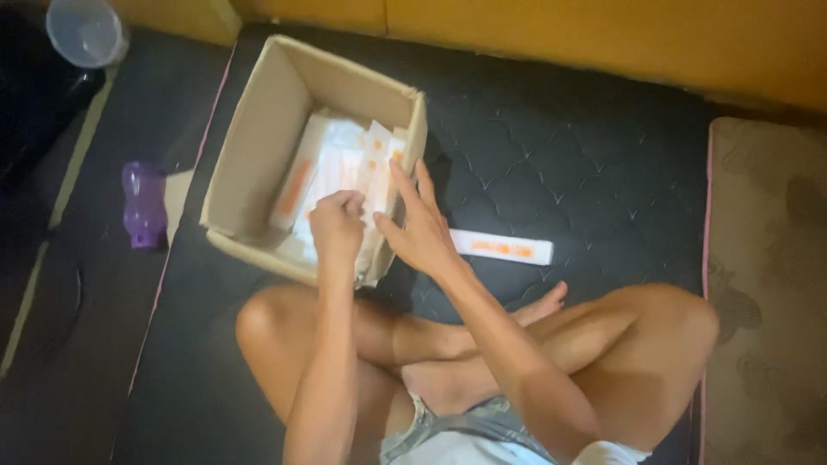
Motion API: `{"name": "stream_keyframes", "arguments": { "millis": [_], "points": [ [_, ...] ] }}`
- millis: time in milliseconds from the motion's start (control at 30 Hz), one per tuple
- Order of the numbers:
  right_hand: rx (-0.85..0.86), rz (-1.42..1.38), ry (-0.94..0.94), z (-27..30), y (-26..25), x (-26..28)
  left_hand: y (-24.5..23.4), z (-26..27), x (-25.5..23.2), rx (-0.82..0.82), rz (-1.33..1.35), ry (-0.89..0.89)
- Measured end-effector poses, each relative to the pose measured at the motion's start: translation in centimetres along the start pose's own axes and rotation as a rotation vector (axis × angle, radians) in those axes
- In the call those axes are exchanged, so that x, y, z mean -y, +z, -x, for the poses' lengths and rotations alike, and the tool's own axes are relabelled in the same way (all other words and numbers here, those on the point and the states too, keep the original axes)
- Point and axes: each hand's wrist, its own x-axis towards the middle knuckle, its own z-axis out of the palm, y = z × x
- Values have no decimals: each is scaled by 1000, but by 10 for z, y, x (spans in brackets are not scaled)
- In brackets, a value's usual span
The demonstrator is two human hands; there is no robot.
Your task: The person is sitting and peeling labels from paper strips taken from a cardboard box.
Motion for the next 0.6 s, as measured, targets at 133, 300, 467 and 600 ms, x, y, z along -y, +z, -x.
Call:
{"name": "stream_keyframes", "arguments": {
  "millis": [133, 300, 467, 600],
  "points": [
    [-93, -259, -121, 8, -13, -46, -50, 50, -78, -35, 179, 199],
    [-37, -738, -109, 25, -47, -141, -16, 91, -110, 325, 382, 404],
    [-188, -949, -37, 41, -92, -207, 37, 111, -97, 525, 283, 238],
    [-442, -914, 123, 47, -108, -201, 50, 123, -97, 574, 254, 171]
  ]
}}
